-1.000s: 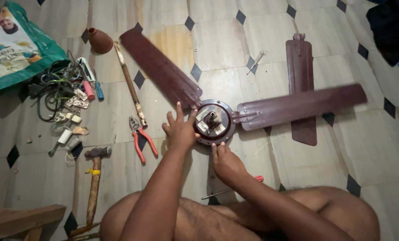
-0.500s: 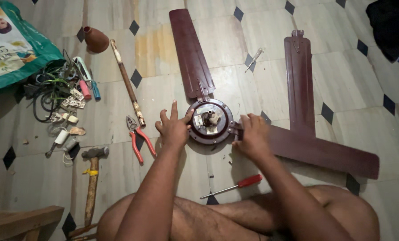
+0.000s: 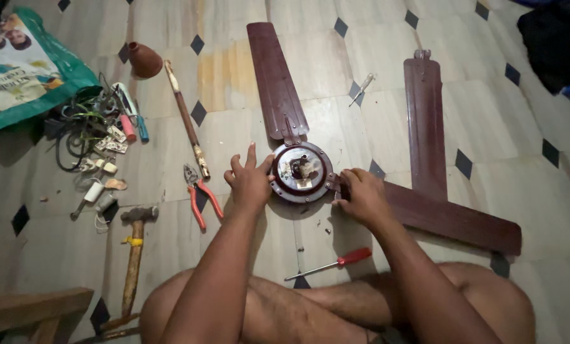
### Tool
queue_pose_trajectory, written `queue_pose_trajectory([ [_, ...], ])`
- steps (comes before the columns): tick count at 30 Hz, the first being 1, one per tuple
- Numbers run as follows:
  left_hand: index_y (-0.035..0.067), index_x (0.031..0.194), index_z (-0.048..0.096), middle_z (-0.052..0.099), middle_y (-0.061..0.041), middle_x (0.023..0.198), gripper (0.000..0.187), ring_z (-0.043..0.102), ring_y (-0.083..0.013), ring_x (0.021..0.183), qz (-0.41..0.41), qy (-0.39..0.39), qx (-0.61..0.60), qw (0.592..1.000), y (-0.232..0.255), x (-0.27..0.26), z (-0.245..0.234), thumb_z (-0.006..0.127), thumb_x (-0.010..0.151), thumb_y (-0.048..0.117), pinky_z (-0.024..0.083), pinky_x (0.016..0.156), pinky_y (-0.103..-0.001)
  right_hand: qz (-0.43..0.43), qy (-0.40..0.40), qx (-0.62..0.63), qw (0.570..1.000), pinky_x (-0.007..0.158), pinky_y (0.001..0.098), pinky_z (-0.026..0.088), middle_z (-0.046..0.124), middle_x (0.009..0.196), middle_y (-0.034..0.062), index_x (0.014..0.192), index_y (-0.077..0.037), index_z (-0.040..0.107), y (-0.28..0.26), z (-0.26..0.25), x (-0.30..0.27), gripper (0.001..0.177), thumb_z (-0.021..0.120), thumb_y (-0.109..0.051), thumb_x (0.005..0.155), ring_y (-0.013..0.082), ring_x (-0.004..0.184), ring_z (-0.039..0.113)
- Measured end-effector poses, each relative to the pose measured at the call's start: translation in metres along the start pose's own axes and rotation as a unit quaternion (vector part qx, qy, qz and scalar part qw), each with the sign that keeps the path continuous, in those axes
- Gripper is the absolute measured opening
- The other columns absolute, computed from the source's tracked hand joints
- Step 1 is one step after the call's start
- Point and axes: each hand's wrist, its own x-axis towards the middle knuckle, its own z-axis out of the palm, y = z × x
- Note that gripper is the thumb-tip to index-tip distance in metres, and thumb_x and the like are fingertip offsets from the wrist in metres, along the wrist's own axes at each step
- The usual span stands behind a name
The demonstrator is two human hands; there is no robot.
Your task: The person sits on the floor and uses a screwdriver to remove screws from the central hub of a ceiling fan. They detach one fan blade and place it aside, then continue unscrewing the remaining blades from the hub.
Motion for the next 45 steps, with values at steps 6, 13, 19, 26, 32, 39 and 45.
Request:
queue_pose_trajectory([
  [6,0.015,0.139,0.061,0.039,-0.004,0.159,0.062,0.035,-0.0375,0.137,-0.015,0.033,0.002,0.999,-0.002,-0.011,-0.012,0.078,0.084,0.035,0.031,0.105,-0.056,-0.070,0.040,0.030,0.996,0.110,0.0453,0.040,0.059,0.137,0.0102,0.133,-0.015,0.063,0.000,0.005,-0.022,0.068,0.089,-0.031,0.072,0.0335,0.129,0.053],
  [13,0.016,0.114,0.079,0.074,-0.011,0.116,0.032,0.067,-0.0332,0.109,-0.074,-0.085,-0.063,0.992,-0.004,-0.029,-0.022,0.069,0.094,0.039,0.052,0.095,-0.047,-0.109,-0.134,0.052,0.984,0.085,0.0413,0.058,0.076,0.104,0.0130,0.107,-0.012,0.076,0.022,0.029,-0.034,0.034,0.083,-0.023,0.075,0.0311,0.096,0.072],
  [19,0.016,0.114,0.078,0.076,-0.015,0.110,0.037,0.072,-0.0329,0.102,0.103,-0.239,-0.050,0.964,-0.012,-0.053,-0.010,0.073,0.089,0.043,0.055,0.094,-0.043,-0.144,-0.295,-0.134,0.935,0.082,0.0456,0.056,0.074,0.104,0.0135,0.096,-0.013,0.078,0.021,0.042,-0.062,0.026,0.083,-0.029,0.076,0.0329,0.093,0.070],
  [26,0.017,0.124,0.074,0.072,-0.010,0.122,0.052,0.068,-0.0296,0.116,0.119,-0.267,0.023,0.956,-0.011,-0.076,-0.002,0.079,0.081,0.047,0.052,0.101,-0.041,-0.148,-0.250,-0.136,0.947,0.085,0.0446,0.055,0.074,0.105,0.0130,0.099,-0.010,0.078,0.020,0.043,-0.071,0.027,0.076,-0.035,0.088,0.0330,0.095,0.068],
  [32,0.015,0.123,0.073,0.072,-0.013,0.119,0.052,0.067,-0.0328,0.112,0.178,-0.258,0.035,0.949,-0.001,-0.081,-0.010,0.077,0.086,0.052,0.052,0.097,-0.042,-0.062,-0.114,0.094,0.987,0.080,0.0372,0.059,0.081,0.102,0.0065,0.100,-0.015,0.081,0.025,-0.003,-0.072,0.023,0.067,-0.003,0.086,0.0188,0.090,0.074],
  [39,0.017,0.109,0.080,0.077,-0.013,0.101,0.032,0.073,-0.0304,0.094,0.138,-0.227,-0.118,0.957,0.014,-0.081,-0.030,0.074,0.087,0.040,0.055,0.086,-0.043,-0.029,0.146,0.368,0.918,0.080,0.0307,0.060,0.076,0.100,0.0091,0.109,-0.004,0.071,0.034,-0.043,-0.066,0.030,0.083,-0.007,0.081,0.0157,0.091,0.072],
  [45,0.009,0.100,0.079,0.075,-0.015,0.102,0.033,0.071,-0.0314,0.097,0.050,-0.138,-0.131,0.980,0.028,-0.064,-0.044,0.081,0.082,0.037,0.055,0.088,-0.044,-0.176,0.234,0.486,0.823,0.097,0.0318,0.058,0.065,0.112,0.0124,0.118,-0.003,0.052,0.034,-0.035,-0.042,0.027,0.069,0.002,0.098,0.0184,0.107,0.067],
])
